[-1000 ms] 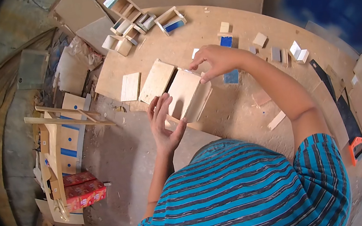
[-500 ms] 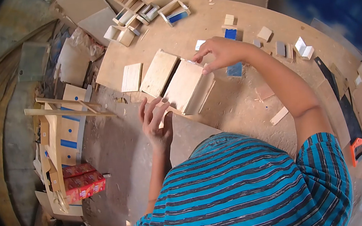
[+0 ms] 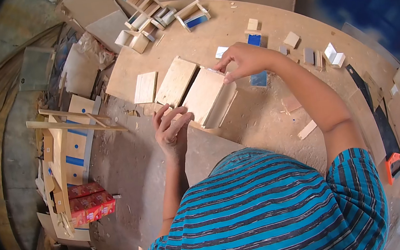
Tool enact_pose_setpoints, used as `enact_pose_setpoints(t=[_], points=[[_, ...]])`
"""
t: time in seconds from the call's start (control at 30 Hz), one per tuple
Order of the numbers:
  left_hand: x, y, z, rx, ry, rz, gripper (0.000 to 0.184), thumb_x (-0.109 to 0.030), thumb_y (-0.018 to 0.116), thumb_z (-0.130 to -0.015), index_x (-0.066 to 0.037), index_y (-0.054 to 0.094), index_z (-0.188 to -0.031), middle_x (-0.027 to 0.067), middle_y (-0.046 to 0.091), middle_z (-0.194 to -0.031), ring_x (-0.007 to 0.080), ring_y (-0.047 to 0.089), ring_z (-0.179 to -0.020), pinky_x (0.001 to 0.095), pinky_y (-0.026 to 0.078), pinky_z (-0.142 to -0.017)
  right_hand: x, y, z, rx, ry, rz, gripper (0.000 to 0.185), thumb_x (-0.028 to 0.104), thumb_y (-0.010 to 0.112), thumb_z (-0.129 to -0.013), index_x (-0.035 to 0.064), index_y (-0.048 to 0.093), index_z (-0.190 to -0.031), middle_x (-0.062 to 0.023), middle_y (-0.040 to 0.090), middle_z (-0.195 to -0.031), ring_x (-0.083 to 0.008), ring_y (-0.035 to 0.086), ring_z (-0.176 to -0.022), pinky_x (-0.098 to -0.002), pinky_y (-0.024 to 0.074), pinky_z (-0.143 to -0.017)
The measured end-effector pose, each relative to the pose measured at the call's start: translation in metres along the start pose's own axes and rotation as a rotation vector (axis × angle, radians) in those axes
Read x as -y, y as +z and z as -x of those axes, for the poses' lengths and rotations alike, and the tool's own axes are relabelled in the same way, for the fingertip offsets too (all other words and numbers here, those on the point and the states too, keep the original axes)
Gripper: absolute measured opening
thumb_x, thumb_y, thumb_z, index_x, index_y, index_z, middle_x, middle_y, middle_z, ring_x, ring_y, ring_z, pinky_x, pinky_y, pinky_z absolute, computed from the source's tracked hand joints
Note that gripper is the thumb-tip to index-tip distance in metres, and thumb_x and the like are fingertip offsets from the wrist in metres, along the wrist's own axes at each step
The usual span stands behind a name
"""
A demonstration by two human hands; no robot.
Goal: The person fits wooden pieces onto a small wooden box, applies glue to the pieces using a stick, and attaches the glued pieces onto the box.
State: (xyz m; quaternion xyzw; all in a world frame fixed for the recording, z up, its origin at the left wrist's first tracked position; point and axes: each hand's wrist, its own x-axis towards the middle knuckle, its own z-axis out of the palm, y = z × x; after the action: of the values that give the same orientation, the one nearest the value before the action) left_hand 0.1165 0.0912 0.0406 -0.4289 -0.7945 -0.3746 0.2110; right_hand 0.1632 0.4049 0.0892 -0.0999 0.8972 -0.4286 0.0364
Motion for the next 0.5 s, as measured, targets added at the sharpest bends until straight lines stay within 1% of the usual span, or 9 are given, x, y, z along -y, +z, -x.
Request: enact_pose_setpoints(t=[0.03,0.13,0.2,0.3,0.4,0.5], points=[[0.001,0.0,0.0,0.009,0.011,-0.002,0.028,-0.011,0.078,-0.071,-0.027,0.075,-0.094,-0.0058,0.07,-0.105,0.0274,0.056,-0.114,0.0523,0.032,-0.105,0.0,0.0,0.0,-0.001,0.007,0.0,0.053,0.026,0.079,-0.068,0.0061,0.069,-0.116,-0.0091,0.073,-0.1,-0.021,0.066,-0.094,-0.0323,0.0477,-0.09],[-0.006,-0.005,-0.006,0.002,-0.106,0.054,0.028,-0.011,0.078,-0.071,-0.024,0.075,-0.096,-0.0047,0.069,-0.108,0.0276,0.055,-0.116,0.0523,0.03,-0.106,0.001,0.0,0.0,-0.006,0.025,0.0,0.052,0.025,0.08,-0.067,0.0058,0.069,-0.114,-0.0095,0.073,-0.101,-0.0211,0.067,-0.093,-0.0322,0.0479,-0.09],[-0.008,-0.009,-0.006,0.028,-0.137,0.046,0.03,-0.011,0.078,-0.07,-0.022,0.075,-0.097,-0.0041,0.069,-0.111,0.0275,0.054,-0.117,0.0521,0.029,-0.107,0.001,0.0,0.0,-0.01,0.034,0.002,0.051,0.024,0.08,-0.066,0.0058,0.07,-0.113,-0.01,0.073,-0.101,-0.0215,0.067,-0.093,-0.0322,0.048,-0.09],[-0.009,-0.012,-0.008,0.06,-0.129,0.011,0.031,-0.011,0.078,-0.07,-0.021,0.074,-0.099,-0.0038,0.069,-0.113,0.0269,0.053,-0.118,0.0517,0.028,-0.109,0.009,0.0,0.006,-0.118,-0.055,0.038,0.045,0.023,0.081,-0.065,0.0056,0.073,-0.106,-0.0097,0.073,-0.096,-0.0216,0.067,-0.091,-0.0325,0.0486,-0.086],[-0.009,-0.012,-0.008,0.081,-0.113,0.003,0.031,-0.01,0.078,-0.07,-0.021,0.074,-0.099,-0.0037,0.07,-0.111,0.0265,0.053,-0.118,0.0516,0.027,-0.109,0.01,0.004,0.009,-0.212,-0.083,0.044,0.033,0.022,0.081,-0.064,0.0065,0.075,-0.092,-0.0085,0.072,-0.088,-0.0231,0.066,-0.086,-0.0331,0.0493,-0.079],[-0.01,-0.012,-0.009,0.09,-0.141,0.039,0.031,-0.009,0.078,-0.07,-0.02,0.074,-0.099,-0.0035,0.071,-0.108,0.0263,0.054,-0.118,0.0513,0.028,-0.109,0.015,0.006,0.014,-0.226,-0.079,0.12,0.025,0.022,0.083,-0.065,0.0094,0.075,-0.085,-0.0042,0.069,-0.087,-0.0228,0.061,-0.094,-0.0346,0.0454,-0.085]])
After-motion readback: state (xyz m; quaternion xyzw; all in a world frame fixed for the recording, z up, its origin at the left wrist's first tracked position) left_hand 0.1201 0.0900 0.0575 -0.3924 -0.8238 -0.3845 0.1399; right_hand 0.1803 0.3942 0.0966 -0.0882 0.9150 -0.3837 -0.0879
